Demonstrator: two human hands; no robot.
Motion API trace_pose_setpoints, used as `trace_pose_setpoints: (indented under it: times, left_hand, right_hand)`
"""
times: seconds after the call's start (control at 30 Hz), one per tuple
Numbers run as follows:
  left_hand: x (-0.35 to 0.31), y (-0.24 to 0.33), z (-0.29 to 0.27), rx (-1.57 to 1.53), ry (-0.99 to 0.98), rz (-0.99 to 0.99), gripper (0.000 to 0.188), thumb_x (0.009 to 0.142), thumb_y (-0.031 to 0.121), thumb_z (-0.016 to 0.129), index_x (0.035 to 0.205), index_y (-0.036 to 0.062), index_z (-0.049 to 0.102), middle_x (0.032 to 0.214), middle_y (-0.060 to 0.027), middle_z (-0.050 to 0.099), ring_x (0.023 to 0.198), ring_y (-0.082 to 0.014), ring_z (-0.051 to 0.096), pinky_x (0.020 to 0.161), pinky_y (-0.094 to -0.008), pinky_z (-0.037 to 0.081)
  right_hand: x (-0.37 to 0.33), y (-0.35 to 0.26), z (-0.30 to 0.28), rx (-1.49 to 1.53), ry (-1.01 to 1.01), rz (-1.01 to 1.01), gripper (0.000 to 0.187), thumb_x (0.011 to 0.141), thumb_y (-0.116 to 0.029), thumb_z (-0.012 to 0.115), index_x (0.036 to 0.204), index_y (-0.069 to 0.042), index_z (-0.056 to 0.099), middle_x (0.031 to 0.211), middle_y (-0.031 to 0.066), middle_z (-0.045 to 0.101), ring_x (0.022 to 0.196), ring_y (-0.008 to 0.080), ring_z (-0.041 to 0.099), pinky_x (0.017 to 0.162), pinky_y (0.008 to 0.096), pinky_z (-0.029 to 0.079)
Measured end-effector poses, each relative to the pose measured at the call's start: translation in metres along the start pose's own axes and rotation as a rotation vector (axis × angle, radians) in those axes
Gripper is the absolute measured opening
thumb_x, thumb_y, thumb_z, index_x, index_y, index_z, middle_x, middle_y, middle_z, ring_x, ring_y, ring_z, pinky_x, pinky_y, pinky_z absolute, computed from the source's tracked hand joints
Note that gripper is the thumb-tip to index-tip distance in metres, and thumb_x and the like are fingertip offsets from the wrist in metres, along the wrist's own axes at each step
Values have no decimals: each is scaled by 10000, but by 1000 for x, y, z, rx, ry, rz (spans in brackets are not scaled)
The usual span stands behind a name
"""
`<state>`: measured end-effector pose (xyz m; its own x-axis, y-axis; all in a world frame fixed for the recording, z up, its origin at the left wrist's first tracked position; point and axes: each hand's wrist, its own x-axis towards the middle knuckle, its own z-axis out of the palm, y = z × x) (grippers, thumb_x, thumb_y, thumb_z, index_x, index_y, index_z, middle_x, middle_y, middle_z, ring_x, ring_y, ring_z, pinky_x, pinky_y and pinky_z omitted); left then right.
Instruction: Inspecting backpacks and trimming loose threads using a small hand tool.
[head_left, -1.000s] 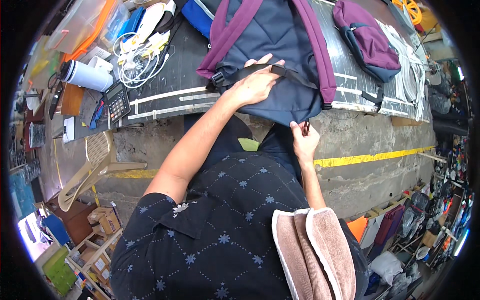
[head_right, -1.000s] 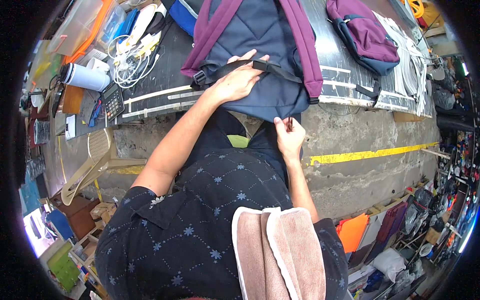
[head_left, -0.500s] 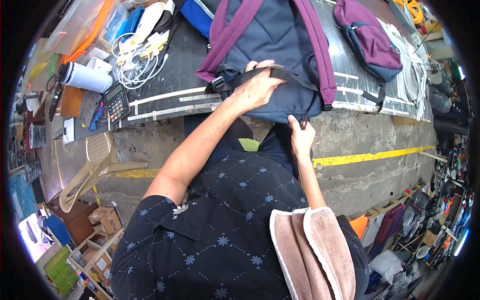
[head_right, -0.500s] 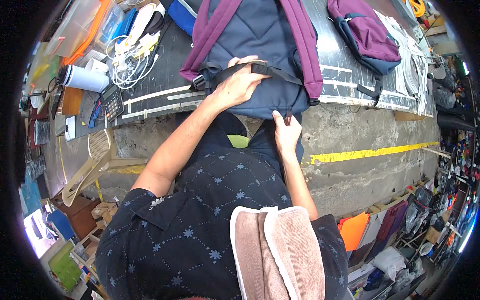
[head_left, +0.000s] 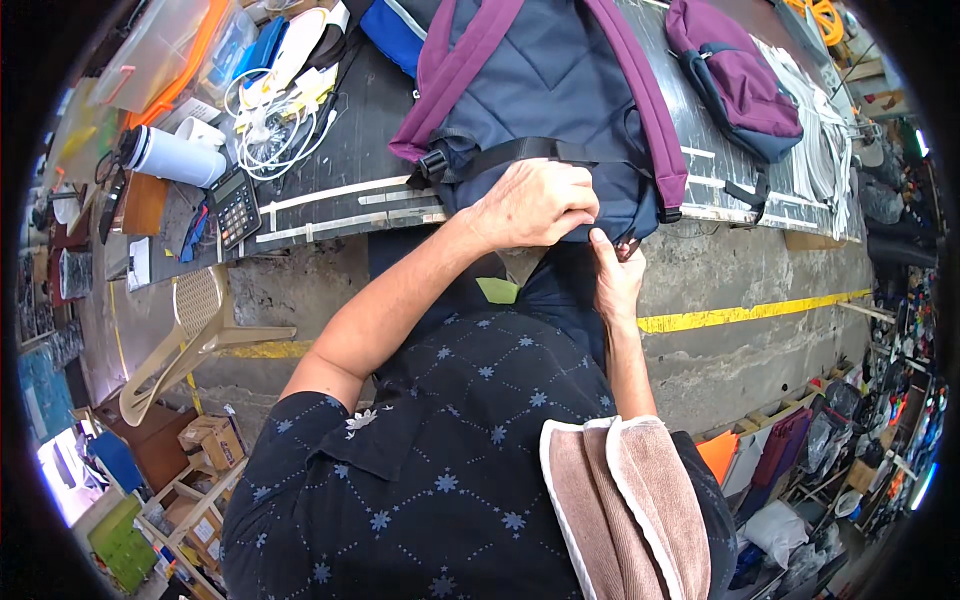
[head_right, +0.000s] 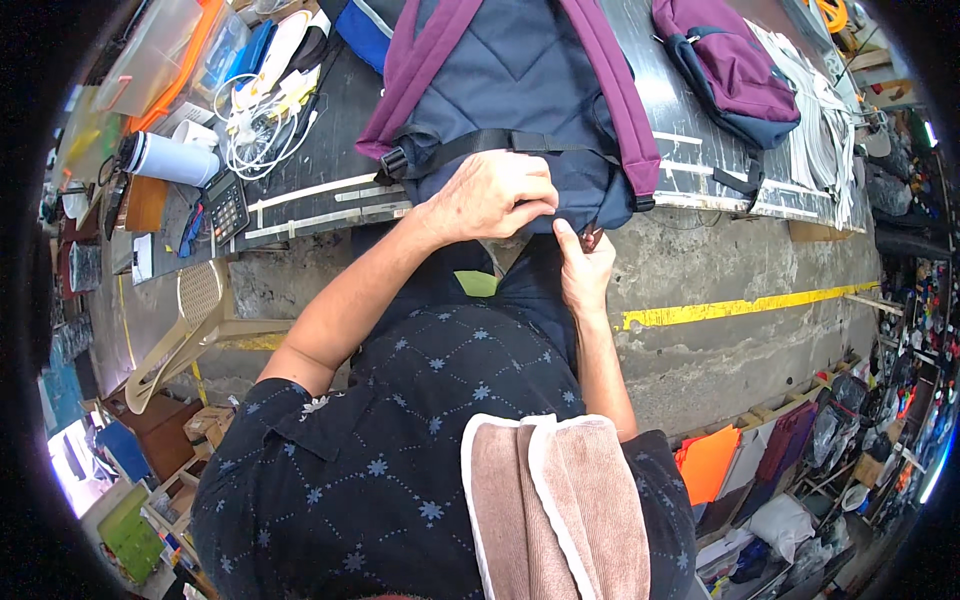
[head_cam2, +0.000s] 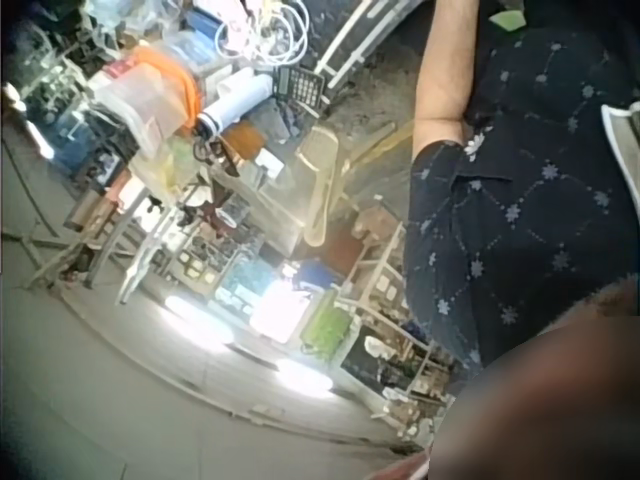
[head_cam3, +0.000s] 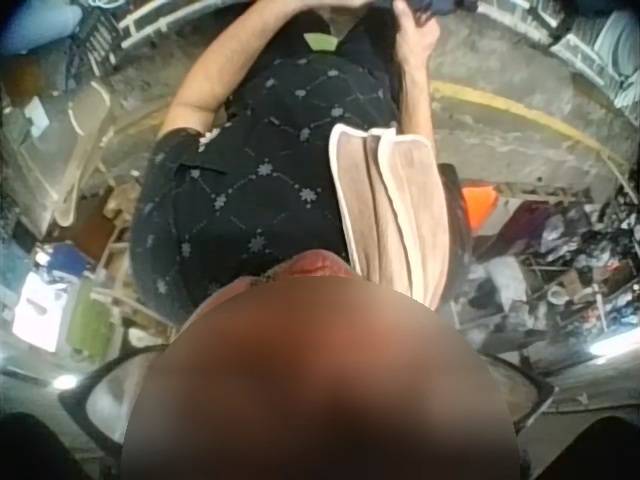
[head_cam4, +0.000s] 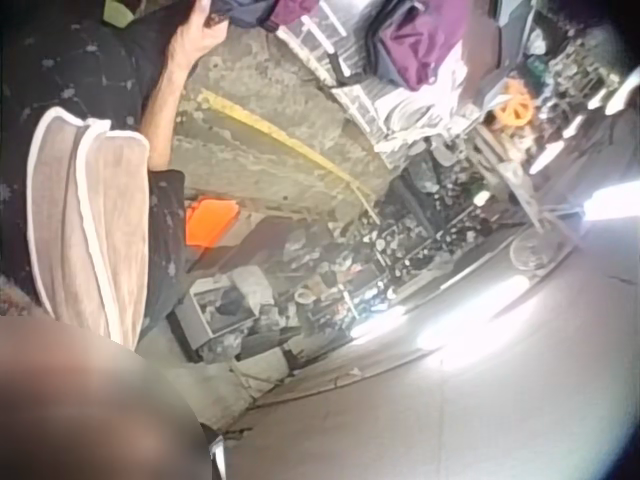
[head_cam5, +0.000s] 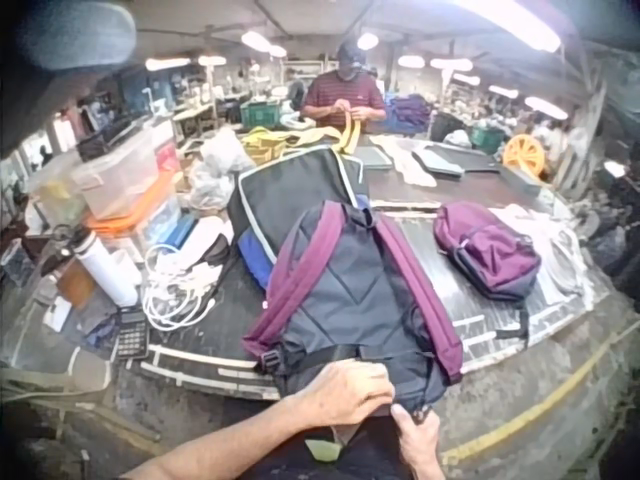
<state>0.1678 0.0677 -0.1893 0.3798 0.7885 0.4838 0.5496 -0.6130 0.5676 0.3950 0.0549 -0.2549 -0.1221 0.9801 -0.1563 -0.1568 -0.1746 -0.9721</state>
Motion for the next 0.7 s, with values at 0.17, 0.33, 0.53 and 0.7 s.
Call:
trace_pose_setpoints:
  times: [0.17, 0.33, 0.53, 0.7]
  left_hand:
    - [3, 9, 9, -560, 126, -414, 134, 1017, 170, 718, 976, 43, 716, 874, -1, 648, 747, -137, 604, 689, -298, 490]
    - [-2, 5, -1, -509, 71, -419, 154, 1032, 169, 734, 1024, 15, 737, 895, 23, 640, 758, -47, 522, 661, -245, 449]
    - [-6, 9, 7, -87, 104, -131, 155, 901, 174, 802, 1021, 78, 780, 974, -82, 724, 765, -302, 705, 682, -418, 548]
    - [-5, 19, 10, -319, 27, -392, 121, 980, 173, 758, 1003, 57, 733, 920, -28, 679, 758, -187, 638, 686, -354, 525]
  right_hand:
    - [3, 16, -19, -120, -26, -43, 71, 1006, -105, 811, 1030, -82, 749, 921, -56, 722, 760, 35, 596, 697, 227, 465]
    - [0, 14, -17, -55, -33, -12, 83, 1015, -122, 804, 1067, -75, 760, 963, -32, 747, 810, 46, 627, 743, 230, 487]
    - [-1, 10, -12, -41, -49, -14, 74, 1026, -148, 799, 1034, -92, 752, 908, -54, 722, 754, 29, 582, 684, 223, 445]
    - [2, 18, -27, -125, -83, 8, 78, 1026, -158, 801, 1021, -98, 751, 881, -68, 714, 733, 22, 574, 659, 217, 433]
